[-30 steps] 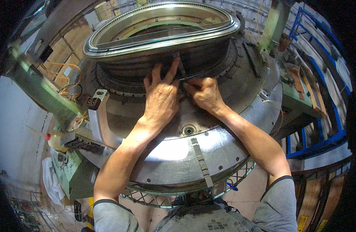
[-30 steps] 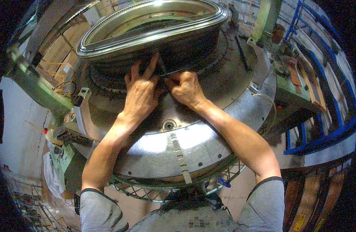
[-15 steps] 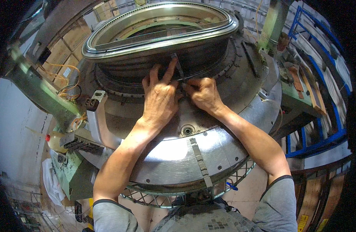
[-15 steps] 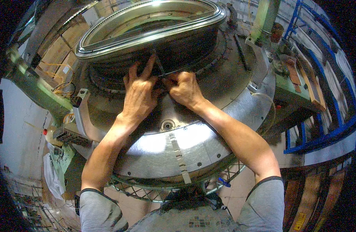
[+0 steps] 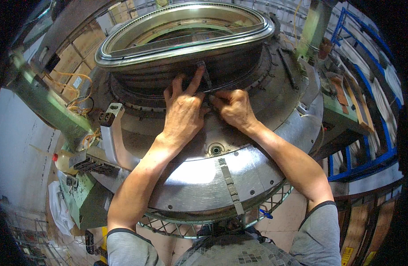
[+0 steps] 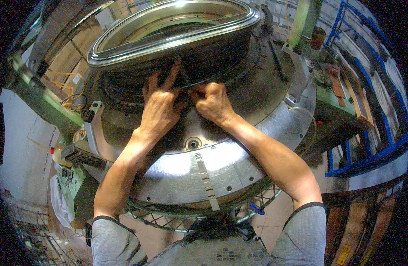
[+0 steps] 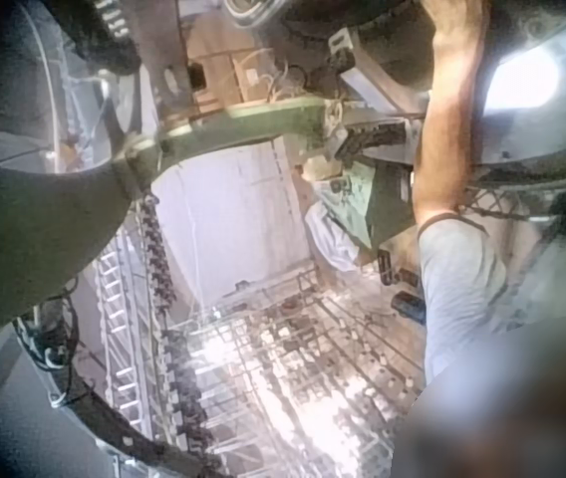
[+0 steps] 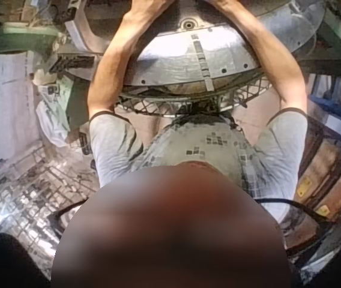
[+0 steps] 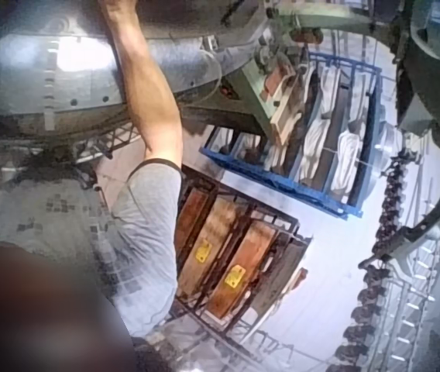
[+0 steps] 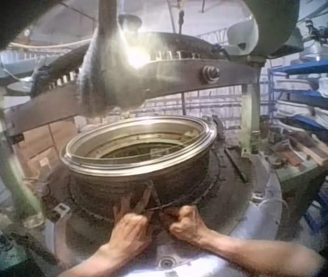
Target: The person inserts small metal strips into slots around the rim of a large circular metal component. They retrieve strips from a nearby tray, align them, and press them into place one by one.
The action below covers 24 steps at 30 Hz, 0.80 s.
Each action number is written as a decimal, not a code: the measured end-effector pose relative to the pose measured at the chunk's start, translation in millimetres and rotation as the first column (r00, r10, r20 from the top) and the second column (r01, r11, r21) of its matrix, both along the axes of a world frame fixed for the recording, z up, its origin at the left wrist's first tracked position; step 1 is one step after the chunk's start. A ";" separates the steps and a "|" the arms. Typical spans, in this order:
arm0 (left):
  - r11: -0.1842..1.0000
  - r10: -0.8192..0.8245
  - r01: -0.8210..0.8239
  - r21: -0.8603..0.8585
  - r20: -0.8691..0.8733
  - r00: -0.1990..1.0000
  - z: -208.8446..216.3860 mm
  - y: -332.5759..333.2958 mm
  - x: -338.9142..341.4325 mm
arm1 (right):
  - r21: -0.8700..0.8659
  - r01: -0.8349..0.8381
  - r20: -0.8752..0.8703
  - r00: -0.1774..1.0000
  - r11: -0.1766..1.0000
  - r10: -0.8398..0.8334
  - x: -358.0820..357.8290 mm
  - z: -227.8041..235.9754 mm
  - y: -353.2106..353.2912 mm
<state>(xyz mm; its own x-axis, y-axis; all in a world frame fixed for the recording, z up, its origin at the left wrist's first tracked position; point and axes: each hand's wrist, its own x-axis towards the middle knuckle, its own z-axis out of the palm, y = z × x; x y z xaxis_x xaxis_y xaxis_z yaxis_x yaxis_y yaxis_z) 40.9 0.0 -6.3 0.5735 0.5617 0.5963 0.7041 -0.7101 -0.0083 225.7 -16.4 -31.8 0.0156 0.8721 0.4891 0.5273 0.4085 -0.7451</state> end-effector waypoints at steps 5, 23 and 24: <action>0.999 0.024 -0.023 0.023 -0.044 0.999 -0.4 1.4 0.4 | 0.051 0.008 0.017 1.000 0.999 -0.009 -1.5 1.8 -2.0; 0.998 0.031 -0.029 0.049 -0.039 0.999 -0.8 0.4 1.5 | 0.139 0.006 0.064 0.998 0.990 -0.015 0.4 -3.6 3.1; 0.998 0.026 -0.024 0.051 -0.037 0.999 -0.6 0.6 1.4 | 0.125 0.022 0.075 0.997 0.992 -0.031 0.1 -2.8 2.6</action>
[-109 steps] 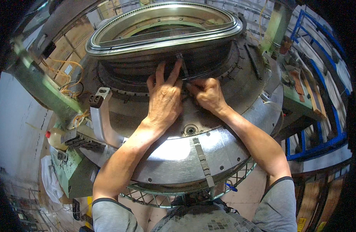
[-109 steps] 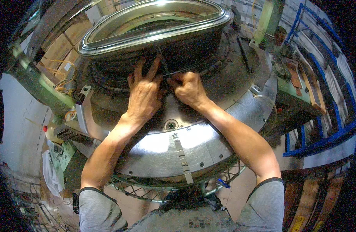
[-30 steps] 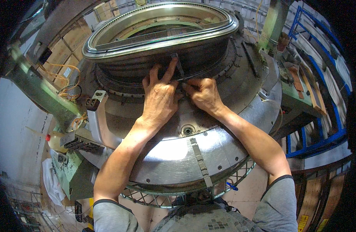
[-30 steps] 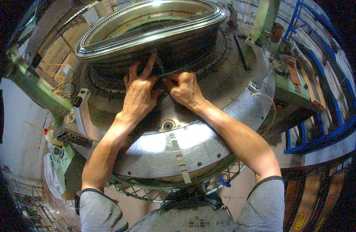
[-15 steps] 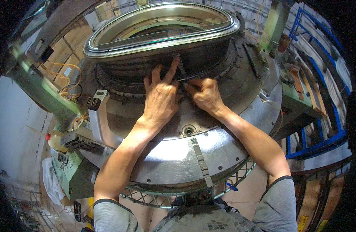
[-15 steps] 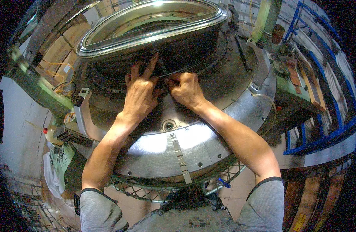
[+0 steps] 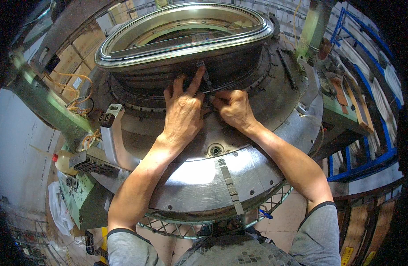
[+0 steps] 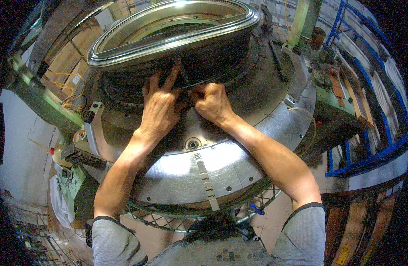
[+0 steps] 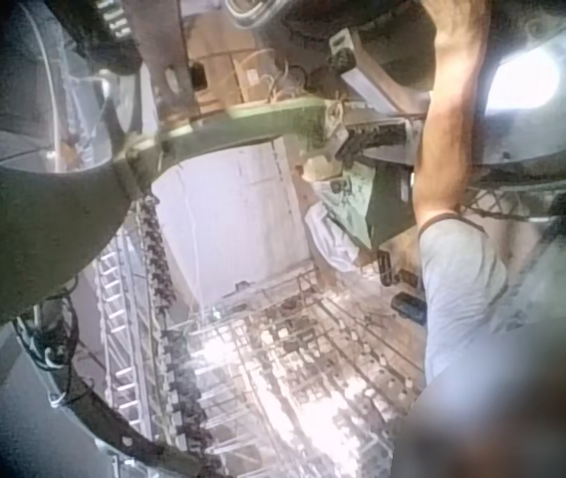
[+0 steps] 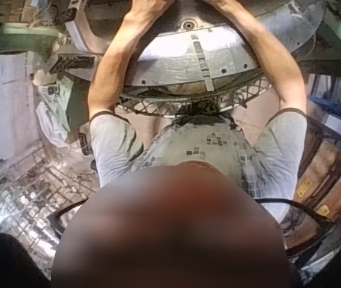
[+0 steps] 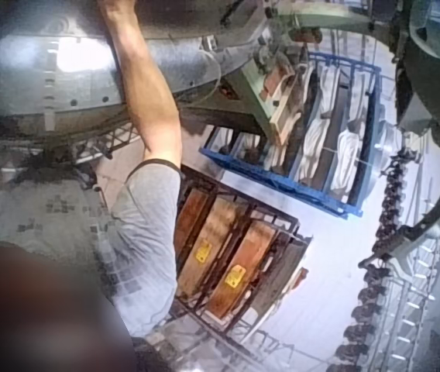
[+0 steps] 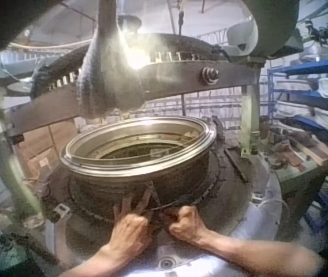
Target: The person inserts small metal strips into slots around the rim of a large circular metal component. They retrieve strips from a nearby tray, align them, and press them into place one by one.
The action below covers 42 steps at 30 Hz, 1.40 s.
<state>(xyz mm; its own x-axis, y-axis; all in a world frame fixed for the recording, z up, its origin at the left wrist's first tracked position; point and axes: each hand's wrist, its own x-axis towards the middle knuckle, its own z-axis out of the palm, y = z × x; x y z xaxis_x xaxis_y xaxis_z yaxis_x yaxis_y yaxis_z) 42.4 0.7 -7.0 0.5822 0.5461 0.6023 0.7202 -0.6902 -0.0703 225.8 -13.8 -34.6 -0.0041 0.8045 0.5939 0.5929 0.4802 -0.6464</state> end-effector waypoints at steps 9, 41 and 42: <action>1.000 -0.003 0.003 -0.003 0.003 1.000 0.7 0.2 0.0 | -0.082 0.002 -0.033 0.999 0.997 -0.005 -2.0 7.2 -4.2; 0.999 -0.038 0.037 0.015 0.020 0.999 2.5 2.0 -0.8 | -0.052 0.006 -0.047 0.999 0.999 -0.009 -3.6 5.7 -5.7; 0.999 -0.034 0.034 0.012 0.014 0.999 2.5 2.3 -0.9 | -0.068 0.020 -0.031 0.999 0.997 -0.022 -3.5 5.6 -5.7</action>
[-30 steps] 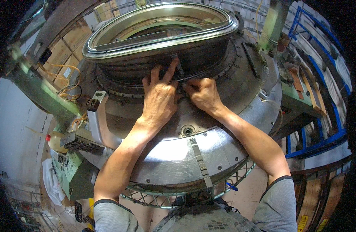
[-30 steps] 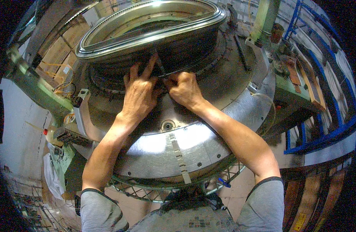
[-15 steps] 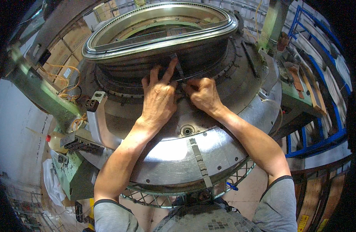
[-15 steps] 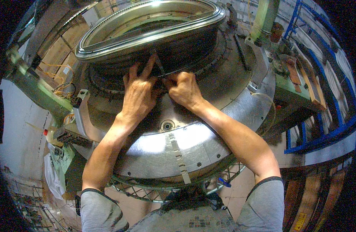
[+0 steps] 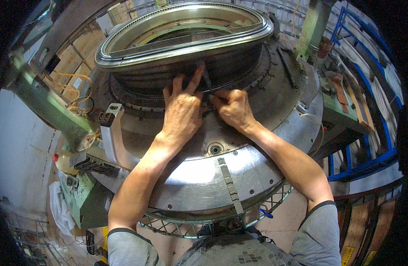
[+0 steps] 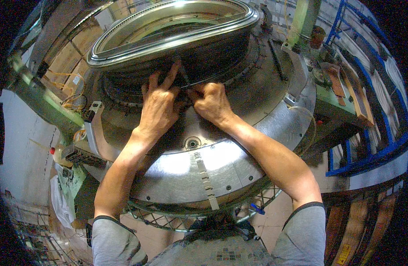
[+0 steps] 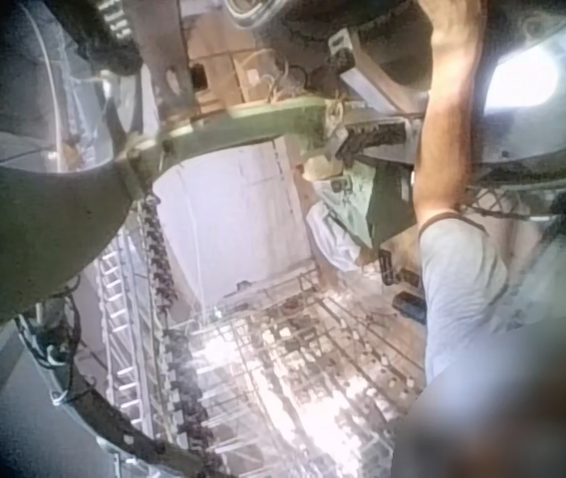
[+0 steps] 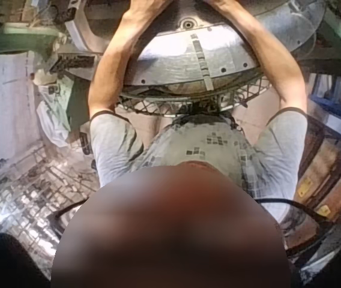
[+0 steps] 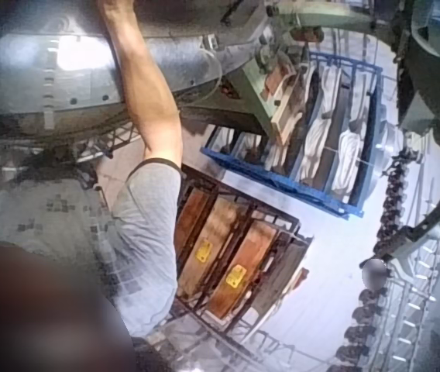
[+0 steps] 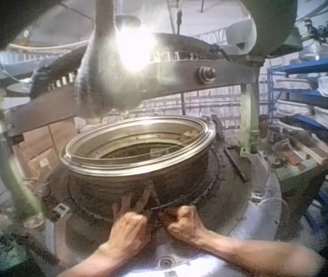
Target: The person inserts small metal strips into slots around the rim of a large circular metal component. They retrieve strips from a nearby tray, align them, and press them into place one by one.
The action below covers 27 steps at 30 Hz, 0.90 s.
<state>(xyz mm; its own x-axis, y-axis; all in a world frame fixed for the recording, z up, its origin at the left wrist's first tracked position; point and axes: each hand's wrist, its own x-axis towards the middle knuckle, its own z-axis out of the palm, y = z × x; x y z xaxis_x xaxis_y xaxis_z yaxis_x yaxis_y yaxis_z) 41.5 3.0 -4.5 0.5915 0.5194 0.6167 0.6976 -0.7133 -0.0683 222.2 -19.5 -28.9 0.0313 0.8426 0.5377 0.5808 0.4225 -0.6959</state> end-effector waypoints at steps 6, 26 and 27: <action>1.000 0.003 -0.003 -0.001 -0.017 1.000 2.2 0.3 -1.6 | 0.104 -0.030 0.005 1.000 0.994 0.030 0.3 -1.6 0.5; 0.999 0.017 -0.020 -0.029 -0.090 0.996 9.1 0.4 -7.0 | 0.048 -0.025 0.021 0.999 0.999 0.024 0.9 -0.6 0.4; 0.999 0.021 -0.024 -0.027 -0.092 0.996 8.8 0.3 -6.7 | 0.070 -0.028 0.027 0.999 0.997 0.027 0.4 -1.1 1.1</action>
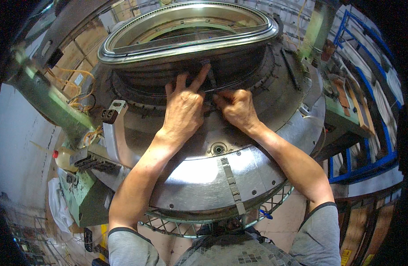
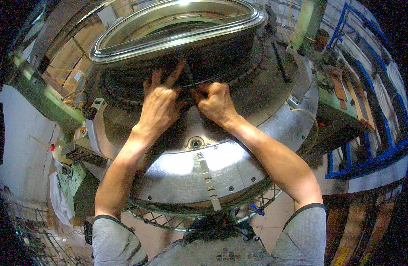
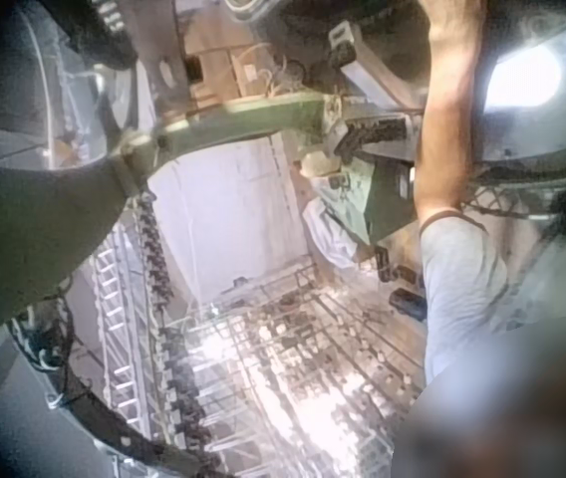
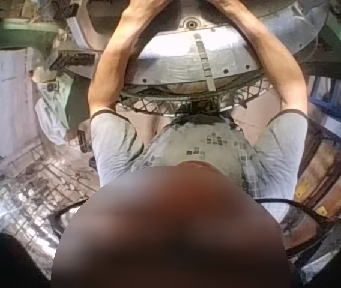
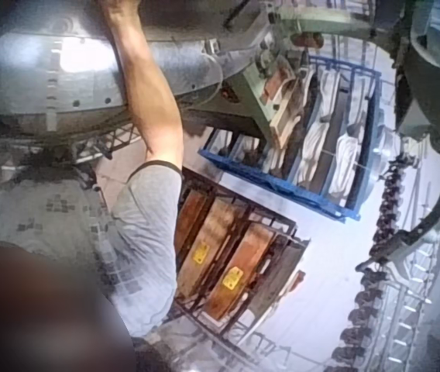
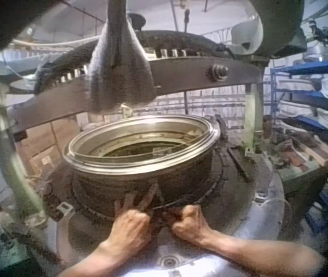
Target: The person inserts small metal strips into slots around the rim of a large circular metal component. They retrieve strips from a nearby tray, align them, and press them into place one by one.
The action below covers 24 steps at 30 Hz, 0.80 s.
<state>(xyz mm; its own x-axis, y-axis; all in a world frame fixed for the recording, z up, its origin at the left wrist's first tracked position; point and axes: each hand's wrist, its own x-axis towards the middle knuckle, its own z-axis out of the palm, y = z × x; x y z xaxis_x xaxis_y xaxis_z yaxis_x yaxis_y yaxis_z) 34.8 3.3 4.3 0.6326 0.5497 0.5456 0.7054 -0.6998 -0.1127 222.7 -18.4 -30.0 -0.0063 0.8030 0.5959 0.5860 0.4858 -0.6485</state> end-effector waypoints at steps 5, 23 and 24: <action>0.999 0.026 -0.026 0.021 -0.021 0.999 -0.5 -1.0 1.0 | 0.037 0.028 -0.005 1.000 0.999 -0.028 -1.2 -1.9 1.3; 0.992 0.064 -0.053 0.115 -0.096 0.993 -1.2 -1.0 3.2 | -0.009 0.052 0.038 0.998 0.999 -0.052 1.5 -3.5 2.0; 0.992 0.056 -0.046 0.117 -0.086 0.995 -1.5 -0.7 3.2 | 0.002 0.048 0.041 0.998 0.999 -0.048 1.6 -3.4 2.1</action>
<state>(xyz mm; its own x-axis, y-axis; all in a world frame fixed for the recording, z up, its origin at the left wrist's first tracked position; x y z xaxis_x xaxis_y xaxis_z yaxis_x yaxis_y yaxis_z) 38.0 2.6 2.8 0.6541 0.5200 0.5493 0.7236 -0.6419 -0.2539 224.3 -16.3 -33.4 0.0076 0.8026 0.5965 0.6350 0.4569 -0.6229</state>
